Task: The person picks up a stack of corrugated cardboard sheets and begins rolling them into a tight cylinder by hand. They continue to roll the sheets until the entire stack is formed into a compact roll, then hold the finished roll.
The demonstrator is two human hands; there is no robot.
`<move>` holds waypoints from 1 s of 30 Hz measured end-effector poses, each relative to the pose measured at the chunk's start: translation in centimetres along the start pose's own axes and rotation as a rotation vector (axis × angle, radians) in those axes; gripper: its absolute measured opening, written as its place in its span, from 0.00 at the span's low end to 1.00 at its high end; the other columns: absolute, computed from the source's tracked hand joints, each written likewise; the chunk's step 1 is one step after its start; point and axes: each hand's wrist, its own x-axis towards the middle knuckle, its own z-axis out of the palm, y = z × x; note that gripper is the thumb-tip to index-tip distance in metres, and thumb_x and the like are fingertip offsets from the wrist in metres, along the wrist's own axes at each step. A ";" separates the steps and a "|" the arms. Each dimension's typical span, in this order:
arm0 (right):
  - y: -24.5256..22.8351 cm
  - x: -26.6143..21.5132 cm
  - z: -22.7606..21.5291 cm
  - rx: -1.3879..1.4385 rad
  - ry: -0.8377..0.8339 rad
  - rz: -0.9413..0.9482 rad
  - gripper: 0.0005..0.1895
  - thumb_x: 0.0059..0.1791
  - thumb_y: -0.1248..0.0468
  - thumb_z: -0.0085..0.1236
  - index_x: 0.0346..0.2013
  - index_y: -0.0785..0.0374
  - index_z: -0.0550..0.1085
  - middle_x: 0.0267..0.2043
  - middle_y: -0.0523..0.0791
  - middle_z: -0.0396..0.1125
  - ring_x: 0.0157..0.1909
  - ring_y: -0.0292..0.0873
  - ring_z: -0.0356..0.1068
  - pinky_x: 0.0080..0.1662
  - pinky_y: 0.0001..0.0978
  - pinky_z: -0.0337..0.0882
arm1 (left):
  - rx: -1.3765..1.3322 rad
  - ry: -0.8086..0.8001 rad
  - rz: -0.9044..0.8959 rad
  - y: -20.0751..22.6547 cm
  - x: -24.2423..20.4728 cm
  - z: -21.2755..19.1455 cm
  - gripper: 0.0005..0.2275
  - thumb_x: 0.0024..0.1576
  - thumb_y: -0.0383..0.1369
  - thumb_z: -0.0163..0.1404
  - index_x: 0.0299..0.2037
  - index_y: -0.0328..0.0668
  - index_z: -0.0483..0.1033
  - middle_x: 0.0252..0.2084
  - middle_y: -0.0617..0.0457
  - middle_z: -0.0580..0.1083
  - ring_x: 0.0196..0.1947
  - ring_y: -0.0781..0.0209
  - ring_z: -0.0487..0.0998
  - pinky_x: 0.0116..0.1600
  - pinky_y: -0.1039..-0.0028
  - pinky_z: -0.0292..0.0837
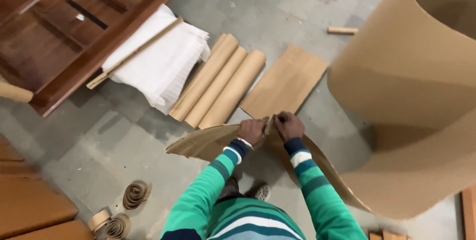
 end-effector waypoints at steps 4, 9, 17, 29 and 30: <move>0.7 0.5 0.8 0.009 0.039 -0.003 0.16 0.46 0.44 0.62 0.36 0.50 0.82 0.39 0.42 0.77 0.43 0.50 0.76 0.45 0.42 0.74 | -0.044 -0.033 -0.006 0.6 0.4 -1.5 0.19 0.51 0.36 0.55 0.54 0.46 0.79 0.29 0.44 0.79 0.29 0.44 0.80 0.34 0.55 0.74; 0.3 0.8 0.7 -0.032 0.023 0.001 0.15 0.45 0.45 0.62 0.37 0.50 0.82 0.39 0.41 0.77 0.43 0.49 0.76 0.45 0.42 0.74 | -0.056 -0.065 -0.036 1.0 0.5 -1.4 0.18 0.54 0.37 0.55 0.55 0.46 0.79 0.29 0.43 0.79 0.29 0.42 0.81 0.35 0.54 0.75; -0.9 0.4 0.2 -0.026 -0.018 0.075 0.17 0.48 0.44 0.60 0.34 0.52 0.80 0.39 0.41 0.76 0.44 0.49 0.76 0.45 0.43 0.73 | -0.015 -0.085 -0.035 1.0 0.4 -1.2 0.19 0.52 0.39 0.56 0.54 0.45 0.77 0.29 0.43 0.79 0.29 0.41 0.81 0.34 0.53 0.74; -1.4 0.4 1.3 0.088 0.041 0.111 0.15 0.46 0.46 0.62 0.34 0.52 0.81 0.35 0.42 0.77 0.40 0.48 0.77 0.42 0.41 0.74 | 0.042 -0.204 -0.064 1.4 0.7 -1.1 0.30 0.45 0.35 0.60 0.59 0.28 0.70 0.28 0.41 0.78 0.28 0.43 0.81 0.34 0.54 0.75; -1.4 0.5 1.3 0.087 0.041 0.111 0.15 0.46 0.46 0.62 0.34 0.52 0.81 0.35 0.42 0.77 0.40 0.48 0.77 0.42 0.41 0.74 | 0.041 -0.204 -0.064 1.4 0.9 -1.3 0.30 0.45 0.35 0.60 0.59 0.28 0.70 0.28 0.41 0.78 0.28 0.43 0.81 0.34 0.54 0.75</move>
